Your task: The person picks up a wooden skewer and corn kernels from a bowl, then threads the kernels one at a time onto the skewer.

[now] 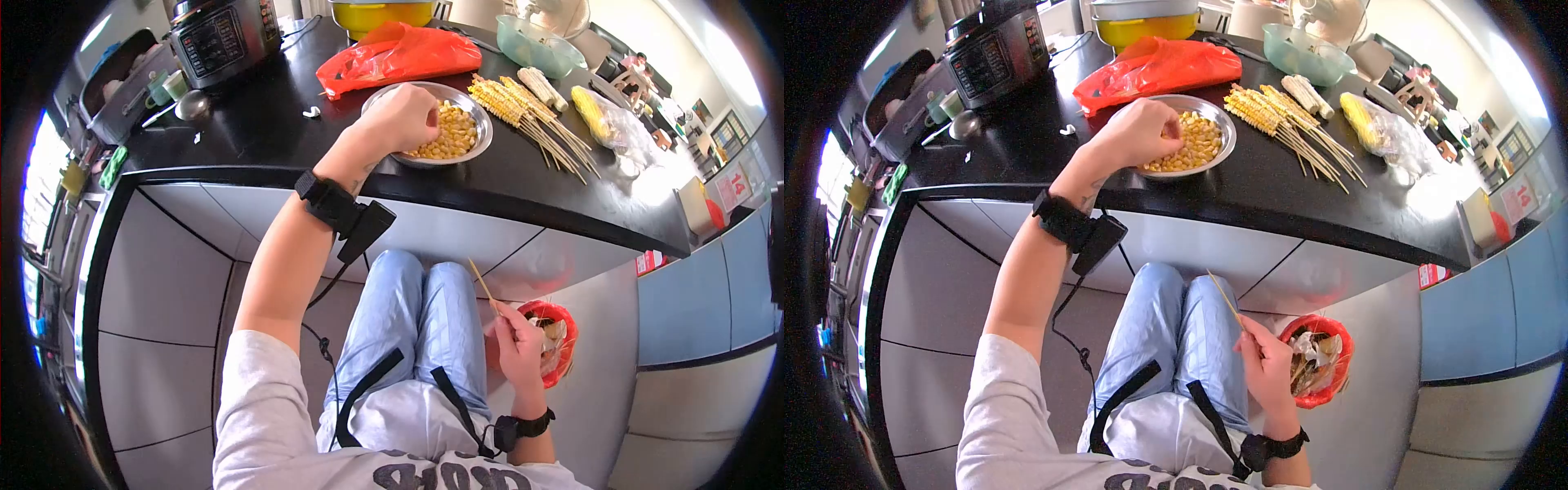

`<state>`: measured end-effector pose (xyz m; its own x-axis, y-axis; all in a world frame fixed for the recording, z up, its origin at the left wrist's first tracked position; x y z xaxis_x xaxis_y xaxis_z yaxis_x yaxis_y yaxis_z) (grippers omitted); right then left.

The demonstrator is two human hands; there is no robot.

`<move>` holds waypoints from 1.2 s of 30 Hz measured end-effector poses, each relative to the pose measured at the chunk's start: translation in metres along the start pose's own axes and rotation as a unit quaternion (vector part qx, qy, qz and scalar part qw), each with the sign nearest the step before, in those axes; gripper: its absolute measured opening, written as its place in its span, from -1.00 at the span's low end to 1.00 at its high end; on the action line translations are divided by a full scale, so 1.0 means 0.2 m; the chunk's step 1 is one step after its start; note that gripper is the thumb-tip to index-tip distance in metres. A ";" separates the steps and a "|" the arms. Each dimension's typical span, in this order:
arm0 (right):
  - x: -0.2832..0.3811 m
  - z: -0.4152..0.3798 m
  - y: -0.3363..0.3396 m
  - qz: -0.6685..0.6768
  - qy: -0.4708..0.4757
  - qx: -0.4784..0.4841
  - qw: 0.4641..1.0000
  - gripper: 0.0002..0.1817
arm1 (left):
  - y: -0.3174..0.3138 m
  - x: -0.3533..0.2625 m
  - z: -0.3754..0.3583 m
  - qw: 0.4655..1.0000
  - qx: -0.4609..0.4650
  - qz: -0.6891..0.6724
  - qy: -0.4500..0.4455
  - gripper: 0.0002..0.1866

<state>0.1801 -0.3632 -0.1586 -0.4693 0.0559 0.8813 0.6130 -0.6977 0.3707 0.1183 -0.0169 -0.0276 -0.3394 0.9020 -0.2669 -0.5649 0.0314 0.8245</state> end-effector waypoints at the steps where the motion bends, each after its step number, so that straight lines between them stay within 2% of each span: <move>1: 0.00 0.00 -0.01 0.000 -0.002 0.001 1.000 -0.73 | 0.00 0.00 -0.01 1.000 0.002 0.000 0.001 -0.79; 3: 0.02 0.01 -0.04 0.018 0.002 0.009 1.000 -0.73 | 0.05 0.02 -0.03 0.986 -0.117 -0.118 0.008 -0.78; 6: 0.07 0.01 -0.07 0.021 -0.004 0.016 1.000 -0.73 | 0.10 0.06 -0.10 0.968 -0.174 -0.177 0.045 -0.81; 8: 0.08 -0.01 -0.09 0.040 -0.011 0.016 0.999 -0.73 | 0.18 -0.01 -0.23 0.935 -0.227 -0.249 0.109 -0.90; 9: 0.08 -0.02 -0.10 0.061 -0.017 0.015 0.998 -0.73 | 0.18 -0.04 -0.32 0.907 -0.233 -0.327 0.123 -0.92; 10: 0.08 -0.03 -0.11 0.061 -0.024 0.019 0.998 -0.73 | 0.18 -0.08 -0.43 0.854 -0.220 -0.446 0.155 -0.89; 11: 0.08 -0.05 -0.12 0.077 -0.029 0.015 0.997 -0.73 | 0.18 -0.14 -0.56 0.834 -0.177 -0.499 0.157 -0.90; 12: 0.07 -0.07 -0.13 0.092 -0.035 0.011 0.995 -0.74 | 0.16 -0.21 -0.67 0.855 -0.160 -0.460 0.176 -0.90; 15: 0.07 -0.08 -0.15 0.028 -0.011 0.050 0.998 -0.76 | -0.08 -0.28 -0.99 0.773 -0.069 -0.553 0.304 -0.86; 21: 0.00 -0.14 -0.19 -0.057 -0.017 0.101 0.993 -0.73 | -0.34 -0.29 -1.28 0.782 -0.052 -0.496 0.373 -0.80; 25: -0.01 -0.16 -0.21 -0.065 -0.002 0.096 0.993 -0.73 | -0.38 -0.30 -1.32 0.748 -0.061 -0.481 0.453 -0.79; 32: 0.02 -0.16 -0.23 -0.076 0.016 0.089 0.993 -0.72 | -0.36 -0.31 -1.32 0.775 -0.058 -0.456 0.434 -0.79; 34: 0.02 -0.16 -0.23 -0.078 0.020 0.090 0.993 -0.71 | -0.34 -0.31 -1.30 0.822 -0.074 -0.406 0.393 -0.81; 36: 0.02 -0.16 -0.23 -0.077 0.024 0.088 0.993 -0.70 | -0.31 -0.33 -1.29 0.840 -0.085 -0.385 0.373 -0.82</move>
<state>0.1292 -0.3547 -0.1811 -0.5937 0.1154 0.7964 0.6313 -0.5469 0.5499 -0.0187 -0.1888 -0.1904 -0.1655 0.1191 -0.9790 -0.9106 0.3628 0.1981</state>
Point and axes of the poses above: each hand's wrist, its own z-axis towards the middle knuckle, its own y-axis out of the back of the hand, x = y × z, the point moved 2 cm from there along z, towards the middle knuckle, and after that the axes turned 8 degrees about -x, right-handed, at the moved point
